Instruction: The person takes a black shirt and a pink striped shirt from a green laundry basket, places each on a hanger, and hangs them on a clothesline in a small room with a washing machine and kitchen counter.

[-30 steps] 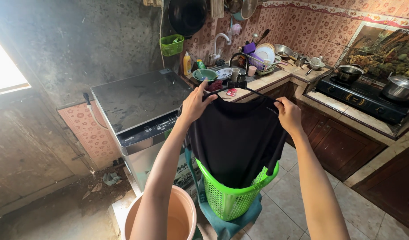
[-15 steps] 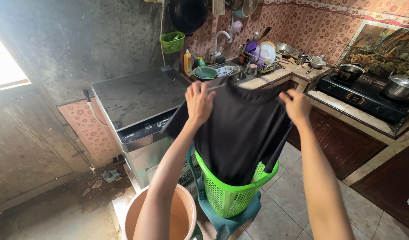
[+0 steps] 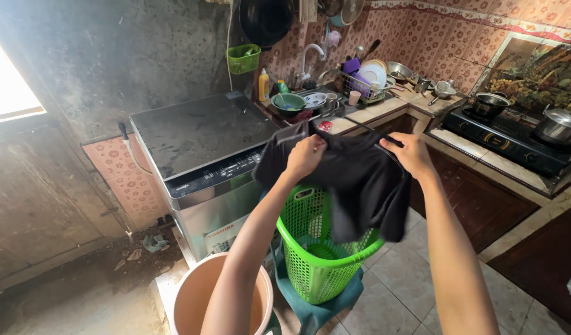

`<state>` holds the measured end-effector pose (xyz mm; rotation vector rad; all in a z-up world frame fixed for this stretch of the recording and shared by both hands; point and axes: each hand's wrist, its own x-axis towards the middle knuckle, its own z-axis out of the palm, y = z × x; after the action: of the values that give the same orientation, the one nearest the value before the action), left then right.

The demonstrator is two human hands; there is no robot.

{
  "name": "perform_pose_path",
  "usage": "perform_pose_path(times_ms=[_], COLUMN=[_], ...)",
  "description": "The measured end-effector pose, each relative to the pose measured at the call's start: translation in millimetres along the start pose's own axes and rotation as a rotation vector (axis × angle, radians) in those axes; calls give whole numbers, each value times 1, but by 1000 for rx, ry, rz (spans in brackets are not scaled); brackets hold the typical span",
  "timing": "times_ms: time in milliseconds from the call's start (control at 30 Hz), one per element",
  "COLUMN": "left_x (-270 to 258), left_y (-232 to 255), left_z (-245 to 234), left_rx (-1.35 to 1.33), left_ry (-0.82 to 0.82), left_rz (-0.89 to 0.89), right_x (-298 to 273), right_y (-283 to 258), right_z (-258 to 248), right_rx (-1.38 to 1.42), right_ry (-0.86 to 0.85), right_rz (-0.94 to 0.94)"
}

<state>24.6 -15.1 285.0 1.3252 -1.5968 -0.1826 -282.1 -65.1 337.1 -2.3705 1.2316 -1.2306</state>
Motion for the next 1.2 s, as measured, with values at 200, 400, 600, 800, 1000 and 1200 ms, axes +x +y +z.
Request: perform_pose_path(times_ms=[200, 400, 600, 800, 1000, 1200], left_x=[12, 44, 60, 65, 58, 36], left_y=[60, 123, 142, 131, 133, 151], left_z=[4, -2, -35, -87, -172, -269], left_rx=[-439, -804, -689, -329, -116, -16], left_ry=[-21, 7, 414, 812, 968, 1009], left_rz=[26, -160, -149, -86, -106, -65], right_x=[0, 24, 56, 67, 87, 94], right_y=[-15, -71, -125, -195, -269, -353], right_z=[-13, -19, -18, -1, 34, 65], right_rx=[476, 573, 581, 616, 809, 768], right_ry=[-43, -45, -248, -384, -414, -424], right_rz=[126, 103, 94, 55, -13, -73])
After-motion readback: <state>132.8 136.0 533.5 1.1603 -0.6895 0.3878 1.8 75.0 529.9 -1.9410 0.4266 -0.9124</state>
